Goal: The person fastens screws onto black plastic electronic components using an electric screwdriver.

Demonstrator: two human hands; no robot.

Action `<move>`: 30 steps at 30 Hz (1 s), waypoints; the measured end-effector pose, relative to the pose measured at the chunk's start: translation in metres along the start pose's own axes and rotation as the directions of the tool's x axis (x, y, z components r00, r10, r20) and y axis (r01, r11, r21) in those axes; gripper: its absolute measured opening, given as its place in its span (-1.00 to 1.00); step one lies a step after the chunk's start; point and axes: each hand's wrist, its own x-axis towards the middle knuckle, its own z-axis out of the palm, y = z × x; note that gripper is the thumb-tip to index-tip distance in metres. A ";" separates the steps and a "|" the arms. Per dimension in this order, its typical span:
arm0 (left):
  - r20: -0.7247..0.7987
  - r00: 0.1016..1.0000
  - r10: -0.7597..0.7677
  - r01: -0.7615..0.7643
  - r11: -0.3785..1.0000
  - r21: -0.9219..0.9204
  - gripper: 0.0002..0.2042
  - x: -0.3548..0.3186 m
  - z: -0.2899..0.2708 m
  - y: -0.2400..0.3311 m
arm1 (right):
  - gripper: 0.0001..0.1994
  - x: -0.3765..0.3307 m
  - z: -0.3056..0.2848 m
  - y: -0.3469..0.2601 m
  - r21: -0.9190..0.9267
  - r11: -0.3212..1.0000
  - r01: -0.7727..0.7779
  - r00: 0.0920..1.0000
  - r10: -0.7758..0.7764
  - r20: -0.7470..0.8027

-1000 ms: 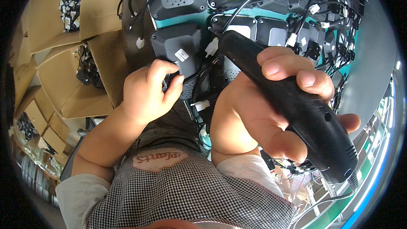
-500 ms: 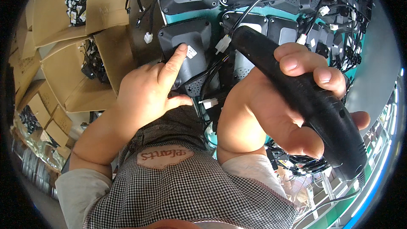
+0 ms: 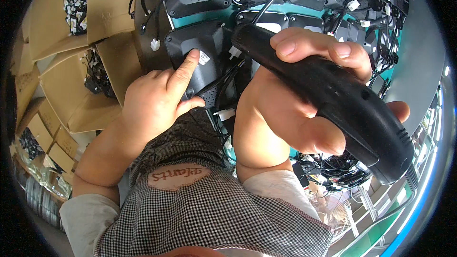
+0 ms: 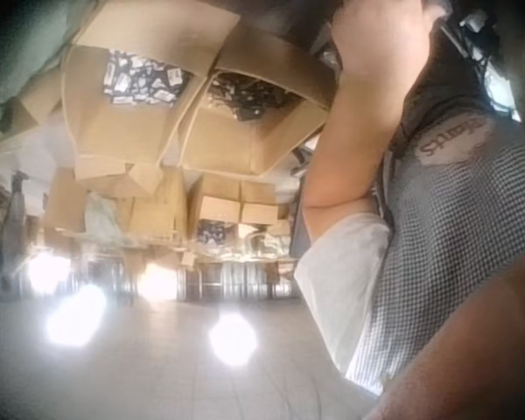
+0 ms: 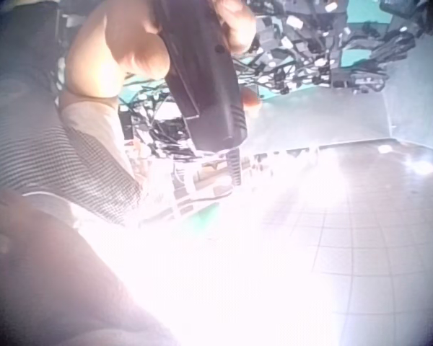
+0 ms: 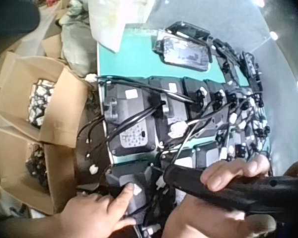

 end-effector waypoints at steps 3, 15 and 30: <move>-0.003 1.000 0.002 -0.002 1.000 -0.005 -0.23 0.000 0.000 -0.002 | -0.47 0.000 0.003 0.007 -0.013 0.999 0.039 0.999 -0.040 -0.037; 0.006 1.000 -0.004 0.004 1.000 -0.017 -0.22 -0.003 0.002 0.003 | -0.61 0.006 0.010 -0.010 -0.052 0.997 0.060 0.983 -0.069 -0.173; 0.124 0.955 -0.271 0.117 -0.043 -0.992 -0.76 0.026 -0.023 0.011 | -0.51 0.024 0.010 -0.054 0.329 0.944 -0.013 0.941 0.123 -0.315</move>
